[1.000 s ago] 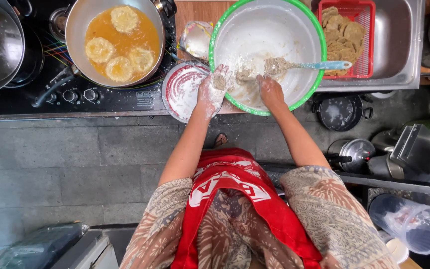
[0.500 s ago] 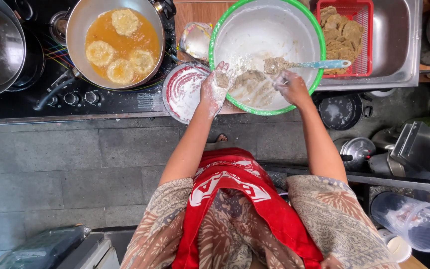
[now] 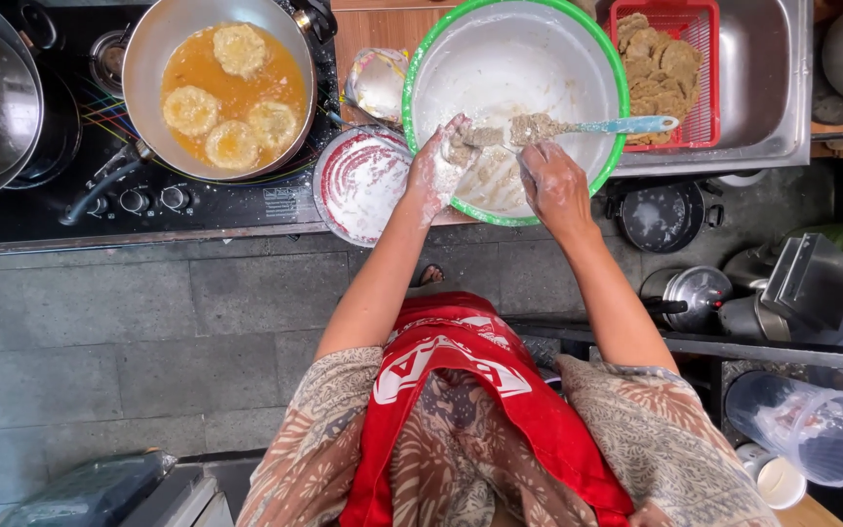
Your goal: Coating dough pieces in flour and frying them in a pan of oil.
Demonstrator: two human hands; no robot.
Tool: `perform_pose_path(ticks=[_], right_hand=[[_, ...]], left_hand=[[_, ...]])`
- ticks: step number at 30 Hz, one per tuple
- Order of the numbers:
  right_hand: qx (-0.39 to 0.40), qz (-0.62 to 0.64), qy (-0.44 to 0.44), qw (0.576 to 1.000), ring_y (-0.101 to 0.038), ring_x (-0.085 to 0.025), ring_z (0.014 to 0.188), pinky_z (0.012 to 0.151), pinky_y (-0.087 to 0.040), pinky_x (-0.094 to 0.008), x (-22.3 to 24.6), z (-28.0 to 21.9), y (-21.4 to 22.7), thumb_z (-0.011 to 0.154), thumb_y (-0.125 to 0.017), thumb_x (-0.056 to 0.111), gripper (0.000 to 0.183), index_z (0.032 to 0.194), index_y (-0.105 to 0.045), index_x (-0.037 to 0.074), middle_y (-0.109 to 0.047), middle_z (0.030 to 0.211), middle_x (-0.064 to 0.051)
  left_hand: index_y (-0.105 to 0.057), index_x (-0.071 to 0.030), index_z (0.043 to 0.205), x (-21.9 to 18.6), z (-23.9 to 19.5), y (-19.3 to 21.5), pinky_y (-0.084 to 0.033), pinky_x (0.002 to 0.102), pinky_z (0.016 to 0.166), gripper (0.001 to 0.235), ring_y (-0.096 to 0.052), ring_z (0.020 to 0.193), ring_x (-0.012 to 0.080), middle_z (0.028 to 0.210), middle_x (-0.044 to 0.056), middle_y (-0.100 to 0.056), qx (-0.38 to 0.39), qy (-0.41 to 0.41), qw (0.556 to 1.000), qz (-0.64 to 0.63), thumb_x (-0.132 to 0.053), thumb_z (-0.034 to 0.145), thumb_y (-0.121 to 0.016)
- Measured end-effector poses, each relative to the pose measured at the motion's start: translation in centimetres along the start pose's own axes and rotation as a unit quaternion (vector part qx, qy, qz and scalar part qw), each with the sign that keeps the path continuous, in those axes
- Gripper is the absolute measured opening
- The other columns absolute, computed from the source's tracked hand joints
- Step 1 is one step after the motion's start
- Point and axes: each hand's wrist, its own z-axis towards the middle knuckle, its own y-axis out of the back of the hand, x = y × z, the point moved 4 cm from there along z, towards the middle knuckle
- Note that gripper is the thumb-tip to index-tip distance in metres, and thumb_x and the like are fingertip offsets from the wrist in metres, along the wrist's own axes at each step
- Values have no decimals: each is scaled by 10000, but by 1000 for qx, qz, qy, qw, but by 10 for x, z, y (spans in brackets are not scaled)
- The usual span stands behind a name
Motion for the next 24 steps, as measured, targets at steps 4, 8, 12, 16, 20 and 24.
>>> perform_pose_path(ticks=[4,8,12,16,20,24], right_hand=[[-31,-2,14,999,-645,-298,810,687,-547,-375,1,1,2,987,-680,81,137,893,-590,124,-520,786,-61],[-58,45,-4,997,-641,-339,800,682,-551,-413,3,-7,3,981,-713,59,117,923,-616,85,-530,789,-94],[-68,190,-89,975,-603,-440,732,672,-516,-449,8,-4,8,985,-726,27,119,939,-616,29,-522,756,-176],[-75,240,-136,958,-589,-394,683,646,-485,-429,4,-7,6,984,-754,66,166,924,-604,33,-499,728,-178],[-65,307,-199,928,-555,-274,629,639,-462,-373,-3,-11,4,996,-765,112,162,939,-629,45,-531,682,-141],[-45,370,-253,893,-620,-179,570,582,-485,-298,-9,-16,-5,994,-764,88,143,947,-644,26,-640,709,-134]], left_hand=[[-451,-144,1551,-12,-4,-19,-327,546,1199,479,-383,1460,303,1560,129,-455,-10,-7,1000,22,-377,1134,-478],[-457,-171,1555,-18,10,16,-304,514,1224,486,-362,1475,289,1589,110,-411,-24,-12,997,70,-399,1129,-510],[-452,-144,1559,-23,4,-3,-275,460,1266,486,-289,1501,291,1622,108,-342,-27,-27,993,111,-315,1121,-572],[-435,-175,1573,-19,8,2,-280,464,1264,484,-302,1503,278,1626,120,-345,-24,-32,992,116,-336,1130,-540],[-412,-178,1583,-21,-8,-25,-298,499,1244,551,-310,1500,333,1632,143,-321,-30,-21,997,61,-468,1122,-496],[-399,-167,1592,-19,-9,-22,-291,497,1250,579,-286,1512,330,1645,144,-296,-29,-18,998,53,-494,1120,-476]])
